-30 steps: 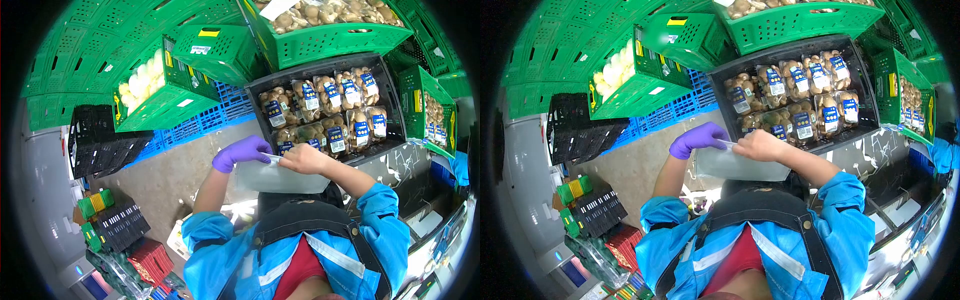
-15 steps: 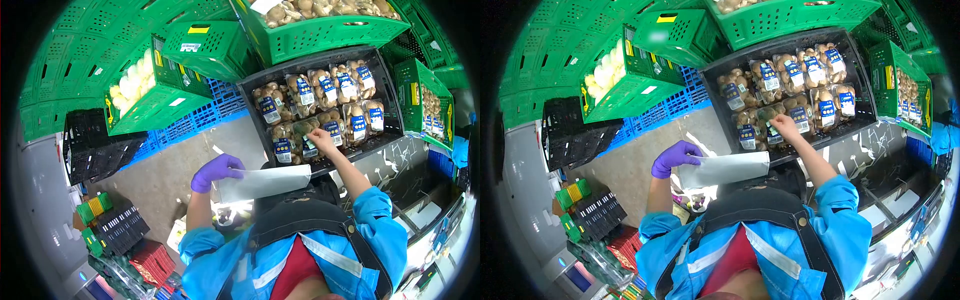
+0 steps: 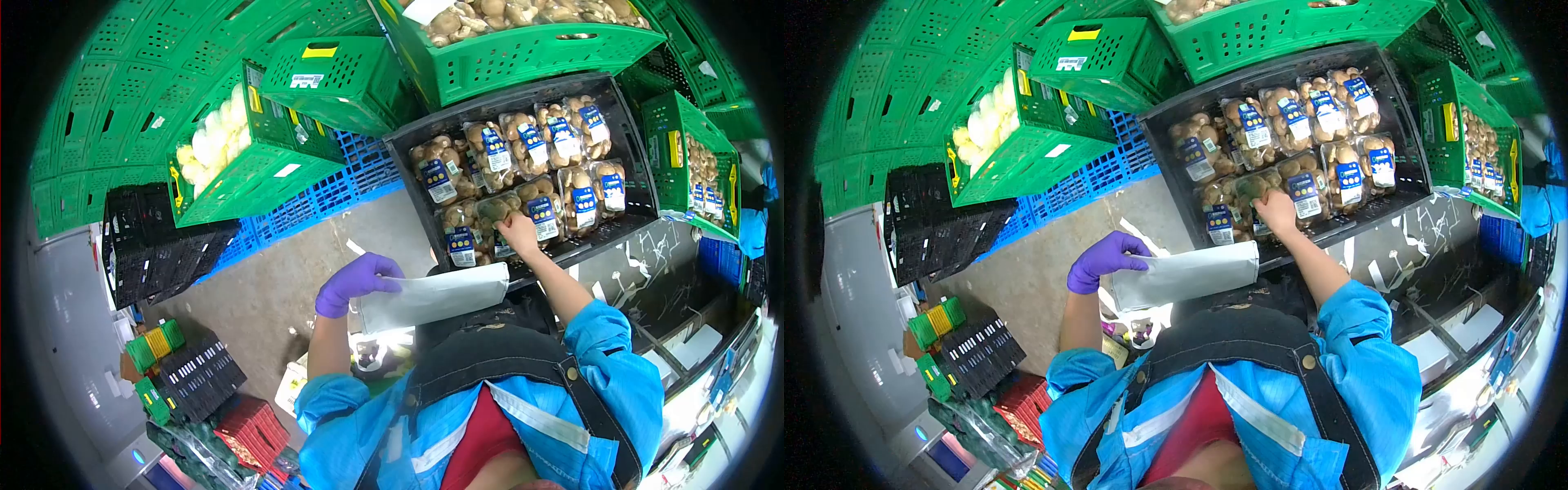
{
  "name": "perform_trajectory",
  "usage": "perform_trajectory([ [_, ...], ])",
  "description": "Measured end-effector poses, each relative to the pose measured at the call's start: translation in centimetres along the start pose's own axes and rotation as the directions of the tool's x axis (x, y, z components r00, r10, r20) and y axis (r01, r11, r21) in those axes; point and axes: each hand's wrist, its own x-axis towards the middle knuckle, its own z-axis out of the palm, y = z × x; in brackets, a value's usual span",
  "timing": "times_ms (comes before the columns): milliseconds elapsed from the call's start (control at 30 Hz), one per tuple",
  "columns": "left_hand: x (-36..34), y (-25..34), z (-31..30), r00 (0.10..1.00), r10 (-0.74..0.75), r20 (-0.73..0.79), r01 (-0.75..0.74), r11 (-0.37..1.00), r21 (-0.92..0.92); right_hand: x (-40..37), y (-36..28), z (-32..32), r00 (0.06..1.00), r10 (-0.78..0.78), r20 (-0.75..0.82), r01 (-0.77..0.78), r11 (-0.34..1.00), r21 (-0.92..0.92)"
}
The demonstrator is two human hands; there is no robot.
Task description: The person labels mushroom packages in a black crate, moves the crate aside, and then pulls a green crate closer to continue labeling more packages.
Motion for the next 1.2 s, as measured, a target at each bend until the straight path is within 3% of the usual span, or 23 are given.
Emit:
perform_trajectory([
  [167, 0.0, -0.1, 0.1, 1.0, -0.007, -0.009, 0.007, 1.0, 0.027, 0.2, -0.6, -3.6, 0.99, 0.079, 0.119, -0.059, 0.985, -0.165],
  [233, 0.2, -0.1, 0.2, 1.0, 0.007, -0.012, -0.007, 1.0, 0.006, 0.6, 0.0, -4.0, 0.986, -0.053, 0.159, 0.061, 0.997, -0.044],
  [267, 0.3, -0.1, 0.3, 1.0, 0.008, -0.01, -0.008, 1.0, 0.006, 0.8, 0.7, -3.1, 0.983, -0.156, 0.095, 0.149, 0.986, 0.078],
  [300, 0.4, -0.1, 0.4, 1.0, 0.013, -0.005, -0.013, 1.0, -0.005, 0.9, 0.8, -3.2, 0.983, -0.154, 0.096, 0.147, 0.986, 0.078],
  [367, 0.6, 0.1, 0.6, 1.0, 0.021, -0.001, -0.021, 1.0, -0.016, 2.1, 0.5, -3.6, 0.945, -0.072, 0.32, -0.039, 0.945, 0.325],
  [400, 0.6, 0.3, 0.7, 1.0, 0.019, -0.004, -0.019, 1.0, -0.002, 2.6, -0.2, -5.3, 0.922, 0.003, 0.387, -0.153, 0.921, 0.357],
  [433, 0.6, 0.4, 0.8, 1.0, 0.015, -0.007, -0.015, 1.0, 0.013, 3.9, 0.7, -6.4, 0.932, 0.062, 0.356, -0.185, 0.927, 0.325],
  [467, 0.5, 0.5, 0.9, 1.0, 0.014, -0.008, -0.014, 1.0, 0.011, 4.6, 1.6, -7.0, 0.988, 0.024, 0.15, -0.078, 0.927, 0.368],
  [500, 0.5, 0.7, 1.0, 1.0, 0.001, -0.014, 0.0, 1.0, 0.007, 6.6, 4.7, -6.5, 0.997, -0.069, 0.035, 0.059, 0.97, 0.235],
  [533, 0.5, 0.8, 1.1, 1.0, -0.013, -0.021, 0.013, 1.0, 0.002, 7.0, 4.2, -7.7, 0.997, -0.038, 0.063, 0.03, 0.992, 0.119],
  [567, 0.5, 1.0, 1.3, 1.0, -0.014, -0.024, 0.014, 1.0, 0.001, 6.8, 3.9, -8.7, 0.975, 0.121, 0.185, -0.154, 0.972, 0.175],
  [667, 0.7, 1.2, 1.8, 1.0, -0.012, -0.024, 0.012, 1.0, 0.0, 8.6, 5.5, -7.2, 0.954, 0.139, 0.267, -0.195, 0.961, 0.198],
  [733, 0.9, 1.3, 2.1, 1.0, -0.004, -0.023, 0.005, 1.0, 0.006, 9.1, 5.8, -6.4, 0.973, -0.164, 0.163, 0.162, 0.986, 0.024],
  [867, 0.8, 1.8, 2.4, 0.999, -0.022, -0.036, 0.023, 0.999, 0.032, 9.4, 5.0, -6.4, 0.961, -0.225, 0.163, 0.216, 0.974, 0.067],
  [933, 0.7, 2.0, 2.5, 0.999, -0.029, -0.036, 0.03, 0.999, 0.033, 9.4, 4.6, -6.8, 0.911, -0.313, 0.269, 0.353, 0.929, -0.116],
  [967, 0.7, 1.9, 2.5, 0.999, -0.032, -0.038, 0.033, 0.999, 0.032, 9.2, 4.4, -7.1, 0.91, -0.314, 0.271, 0.354, 0.928, -0.113],
  [1033, 0.7, 1.6, 2.5, 1.0, -0.012, -0.013, 0.013, 0.999, 0.049, 9.1, 4.6, -7.0, 0.909, -0.302, 0.288, 0.409, 0.785, -0.466],
  [1100, 0.7, 1.6, 2.5, 1.0, -0.016, -0.014, 0.017, 0.998, 0.057, 9.2, 4.8, -7.2, 0.905, -0.303, 0.297, 0.419, 0.754, -0.507],
  [1200, 0.8, 2.1, 2.7, 0.999, -0.032, -0.023, 0.034, 0.997, 0.068, 9.3, 5.7, -7.9, 0.94, -0.325, 0.099, 0.33, 0.804, -0.495],
])
